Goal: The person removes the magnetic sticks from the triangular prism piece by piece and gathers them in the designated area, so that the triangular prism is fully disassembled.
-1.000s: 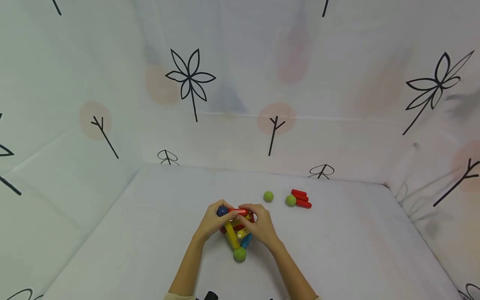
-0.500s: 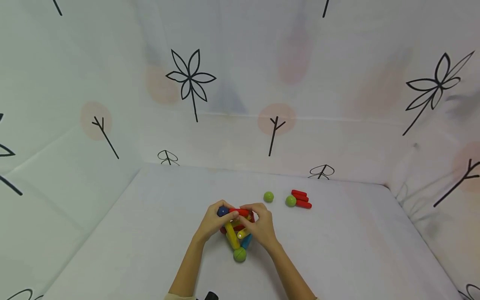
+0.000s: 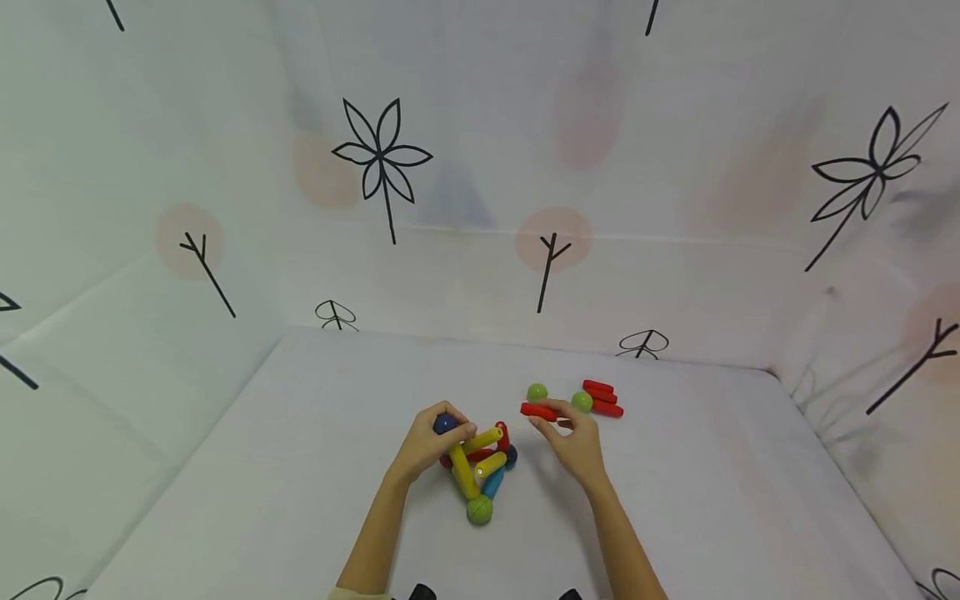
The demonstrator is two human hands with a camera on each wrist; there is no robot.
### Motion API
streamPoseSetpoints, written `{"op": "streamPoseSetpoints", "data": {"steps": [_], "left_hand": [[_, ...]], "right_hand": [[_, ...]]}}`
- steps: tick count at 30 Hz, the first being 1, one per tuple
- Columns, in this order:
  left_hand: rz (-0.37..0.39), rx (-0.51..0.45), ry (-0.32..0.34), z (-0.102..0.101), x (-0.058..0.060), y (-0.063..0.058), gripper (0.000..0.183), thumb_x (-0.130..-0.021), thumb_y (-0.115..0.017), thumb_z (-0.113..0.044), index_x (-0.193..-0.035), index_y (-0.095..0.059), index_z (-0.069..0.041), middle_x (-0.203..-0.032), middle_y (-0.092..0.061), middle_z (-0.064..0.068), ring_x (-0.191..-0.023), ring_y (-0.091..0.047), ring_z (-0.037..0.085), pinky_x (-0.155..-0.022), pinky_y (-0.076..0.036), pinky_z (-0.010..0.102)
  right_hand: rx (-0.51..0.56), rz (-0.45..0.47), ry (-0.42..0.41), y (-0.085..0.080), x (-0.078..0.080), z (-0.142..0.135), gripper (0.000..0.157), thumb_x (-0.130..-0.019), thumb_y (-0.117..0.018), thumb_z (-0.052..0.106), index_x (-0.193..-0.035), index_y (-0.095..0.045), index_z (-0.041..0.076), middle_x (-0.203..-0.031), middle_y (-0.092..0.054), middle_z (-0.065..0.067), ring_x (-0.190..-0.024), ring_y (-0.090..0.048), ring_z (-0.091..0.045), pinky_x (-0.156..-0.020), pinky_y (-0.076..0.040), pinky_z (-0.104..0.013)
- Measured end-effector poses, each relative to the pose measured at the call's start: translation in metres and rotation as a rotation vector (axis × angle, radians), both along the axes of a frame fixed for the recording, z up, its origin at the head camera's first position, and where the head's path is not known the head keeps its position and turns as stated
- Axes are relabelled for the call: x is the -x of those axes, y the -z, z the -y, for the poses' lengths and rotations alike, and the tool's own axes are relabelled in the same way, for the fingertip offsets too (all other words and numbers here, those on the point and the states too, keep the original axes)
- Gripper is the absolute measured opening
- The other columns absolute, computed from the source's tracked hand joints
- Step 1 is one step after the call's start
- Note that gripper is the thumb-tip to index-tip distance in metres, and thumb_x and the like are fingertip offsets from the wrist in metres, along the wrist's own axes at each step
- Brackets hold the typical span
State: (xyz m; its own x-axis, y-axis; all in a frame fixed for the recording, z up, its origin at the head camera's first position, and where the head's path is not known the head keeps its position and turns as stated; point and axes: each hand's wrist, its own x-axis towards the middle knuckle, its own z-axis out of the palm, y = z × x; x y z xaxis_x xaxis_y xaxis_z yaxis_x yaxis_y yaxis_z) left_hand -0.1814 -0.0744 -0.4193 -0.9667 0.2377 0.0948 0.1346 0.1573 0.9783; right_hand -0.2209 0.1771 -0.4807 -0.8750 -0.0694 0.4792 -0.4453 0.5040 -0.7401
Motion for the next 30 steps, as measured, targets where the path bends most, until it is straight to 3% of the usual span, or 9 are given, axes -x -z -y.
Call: {"op": "streamPoseSetpoints", "data": {"steps": [2,8,11,14,16,21,26,30], "left_hand": [[0.0,-0.001,-0.003,0.0,0.0,0.0,0.019,-0.088,-0.065,-0.014,-0.094,-0.059,0.003,-0.085,-0.065,0.009,-0.073,-0.058,0.018,-0.062,-0.052,0.024],[0.001,0.006,-0.002,0.0,0.0,0.0,0.02,-0.088,-0.065,-0.015,-0.094,-0.059,0.003,-0.086,-0.066,0.01,-0.075,-0.059,0.018,-0.066,-0.053,0.026],[0.006,0.008,-0.007,0.001,0.0,0.0,0.02,-0.087,-0.065,-0.015,-0.094,-0.059,0.002,-0.086,-0.065,0.009,-0.074,-0.058,0.016,-0.066,-0.053,0.026],[0.013,0.014,-0.015,0.0,0.0,0.0,0.021,-0.087,-0.066,-0.017,-0.094,-0.059,0.002,-0.086,-0.065,0.008,-0.074,-0.057,0.014,-0.066,-0.052,0.026],[0.017,0.015,-0.019,0.0,0.0,0.0,0.021,-0.087,-0.066,-0.017,-0.094,-0.059,0.001,-0.086,-0.064,0.007,-0.074,-0.056,0.013,-0.066,-0.052,0.026],[0.019,0.012,-0.02,0.0,-0.001,-0.001,0.021,-0.087,-0.066,-0.017,-0.094,-0.059,0.001,-0.085,-0.064,0.007,-0.073,-0.056,0.013,-0.066,-0.052,0.026],[0.015,0.003,-0.014,0.0,-0.001,-0.001,0.02,-0.087,-0.066,-0.016,-0.094,-0.059,0.002,-0.084,-0.064,0.007,-0.073,-0.056,0.015,-0.064,-0.052,0.025],[0.016,-0.003,-0.011,0.0,-0.001,0.0,0.02,-0.087,-0.066,-0.015,-0.093,-0.059,0.003,-0.083,-0.064,0.007,-0.072,-0.056,0.015,-0.062,-0.051,0.024]], "right_hand": [[-0.029,0.021,0.041,0.005,0.005,-0.02,0.03,-0.085,-0.07,0.025,-0.107,-0.067,0.006,-0.1,-0.066,-0.002,-0.091,-0.053,-0.01,-0.072,-0.047,-0.018],[-0.101,0.172,0.169,-0.004,0.001,-0.063,0.025,-0.084,-0.069,0.012,-0.106,-0.065,0.0,-0.106,-0.064,-0.018,-0.09,-0.052,-0.005,-0.073,-0.044,-0.018],[-0.141,0.244,0.189,0.002,0.002,-0.077,0.026,-0.086,-0.067,0.011,-0.109,-0.064,-0.002,-0.114,-0.061,-0.024,-0.097,-0.055,-0.016,-0.081,-0.047,-0.029],[-0.149,0.318,0.199,0.009,0.006,-0.085,0.031,-0.087,-0.067,0.012,-0.112,-0.062,-0.005,-0.121,-0.055,-0.029,-0.104,-0.052,-0.041,-0.089,-0.045,-0.048],[-0.148,0.363,0.207,0.012,0.008,-0.087,0.035,-0.087,-0.067,0.016,-0.115,-0.061,-0.005,-0.125,-0.051,-0.031,-0.108,-0.05,-0.045,-0.092,-0.041,-0.055],[-0.175,0.376,0.195,0.017,0.015,-0.088,0.039,-0.087,-0.067,0.018,-0.117,-0.061,-0.006,-0.121,-0.051,-0.033,-0.111,-0.047,-0.047,-0.093,-0.04,-0.058],[-0.251,0.337,0.18,0.017,0.017,-0.087,0.035,-0.085,-0.066,0.01,-0.115,-0.062,-0.008,-0.11,-0.052,-0.034,-0.105,-0.046,-0.05,-0.086,-0.039,-0.06],[-0.271,0.36,0.17,0.014,0.016,-0.087,0.036,-0.086,-0.063,0.009,-0.119,-0.06,-0.006,-0.109,-0.051,-0.033,-0.101,-0.046,-0.048,-0.079,-0.041,-0.056]]}}
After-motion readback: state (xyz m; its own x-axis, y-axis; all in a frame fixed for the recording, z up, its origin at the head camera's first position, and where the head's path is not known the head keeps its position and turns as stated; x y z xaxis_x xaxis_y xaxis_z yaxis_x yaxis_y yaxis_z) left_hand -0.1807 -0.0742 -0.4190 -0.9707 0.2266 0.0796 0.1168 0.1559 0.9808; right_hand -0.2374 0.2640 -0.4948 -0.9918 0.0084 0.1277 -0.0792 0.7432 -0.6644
